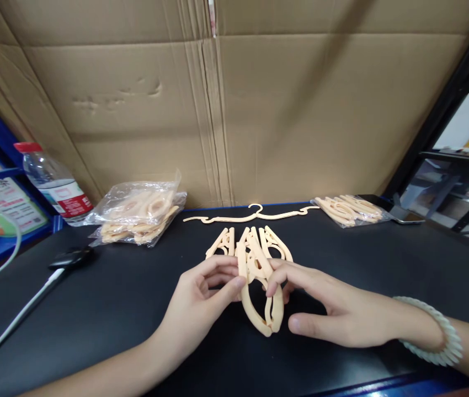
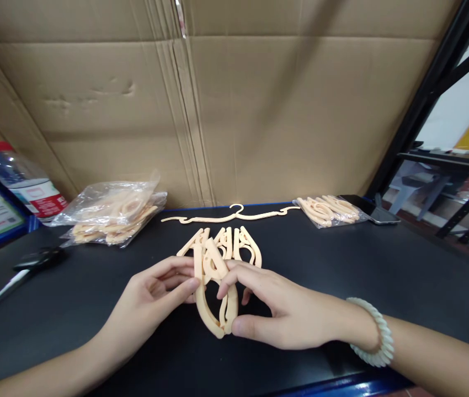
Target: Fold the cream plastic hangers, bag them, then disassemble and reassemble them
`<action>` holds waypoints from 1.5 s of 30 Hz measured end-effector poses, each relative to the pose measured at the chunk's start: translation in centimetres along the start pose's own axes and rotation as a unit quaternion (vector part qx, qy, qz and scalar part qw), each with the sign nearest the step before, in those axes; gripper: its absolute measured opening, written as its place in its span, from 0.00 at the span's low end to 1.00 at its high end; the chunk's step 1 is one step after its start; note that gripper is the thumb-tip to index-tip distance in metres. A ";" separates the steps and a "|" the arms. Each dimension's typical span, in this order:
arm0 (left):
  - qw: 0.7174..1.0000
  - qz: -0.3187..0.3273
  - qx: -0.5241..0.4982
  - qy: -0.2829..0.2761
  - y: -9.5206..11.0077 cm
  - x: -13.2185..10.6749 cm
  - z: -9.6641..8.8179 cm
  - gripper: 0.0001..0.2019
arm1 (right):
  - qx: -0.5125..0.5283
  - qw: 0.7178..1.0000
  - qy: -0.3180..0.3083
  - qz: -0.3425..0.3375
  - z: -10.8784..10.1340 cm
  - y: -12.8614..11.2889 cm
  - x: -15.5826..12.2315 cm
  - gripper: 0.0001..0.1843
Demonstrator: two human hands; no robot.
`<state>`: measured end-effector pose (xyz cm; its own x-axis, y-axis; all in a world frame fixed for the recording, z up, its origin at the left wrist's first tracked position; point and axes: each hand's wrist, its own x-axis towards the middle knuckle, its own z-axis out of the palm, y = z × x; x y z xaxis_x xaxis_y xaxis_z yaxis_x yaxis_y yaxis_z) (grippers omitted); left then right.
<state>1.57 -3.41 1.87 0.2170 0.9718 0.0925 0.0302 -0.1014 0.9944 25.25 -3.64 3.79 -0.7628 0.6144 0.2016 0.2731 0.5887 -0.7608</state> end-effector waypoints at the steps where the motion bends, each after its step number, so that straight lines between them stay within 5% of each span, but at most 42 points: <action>1: 1.000 0.006 0.014 0.001 0.0 0.0 0.0 0.13 | 0.003 1.000 -0.006 -0.001 -0.1 0.0 0.0 0.16; 10: 0.996 0.043 0.077 -0.030 0.0 -0.1 -0.3 0.15 | 0.093 0.995 -0.021 -0.009 -0.8 0.5 0.3 0.18; 19: 0.984 0.076 0.163 0.001 0.1 -0.1 -1.2 0.13 | 0.048 0.952 0.263 0.147 -5.4 5.8 0.4 0.20; 24: 0.951 0.136 0.276 -0.002 -0.5 0.1 -1.9 0.11 | -0.034 0.960 0.183 0.210 -6.1 8.2 0.3 0.22; 30: 0.862 0.258 0.430 -0.069 -0.8 -0.2 -2.0 0.18 | -0.152 0.962 0.148 0.173 -5.9 6.6 -0.2 0.17; 36: 0.794 0.223 0.561 -0.073 -1.5 -0.9 -1.7 0.25 | -0.235 0.970 0.010 0.064 -6.5 4.5 -1.2 0.17; 45: 0.773 0.189 0.598 -0.099 -2.1 -0.6 -2.2 0.25 | -0.283 0.952 -0.013 0.115 -5.0 5.1 -1.3 0.34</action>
<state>-0.73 -3.30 -0.12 0.5722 0.7849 0.2379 0.7824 -0.6094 0.1287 30.57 1.27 2.73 -0.6577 0.7517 0.0487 0.7006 0.6341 -0.3273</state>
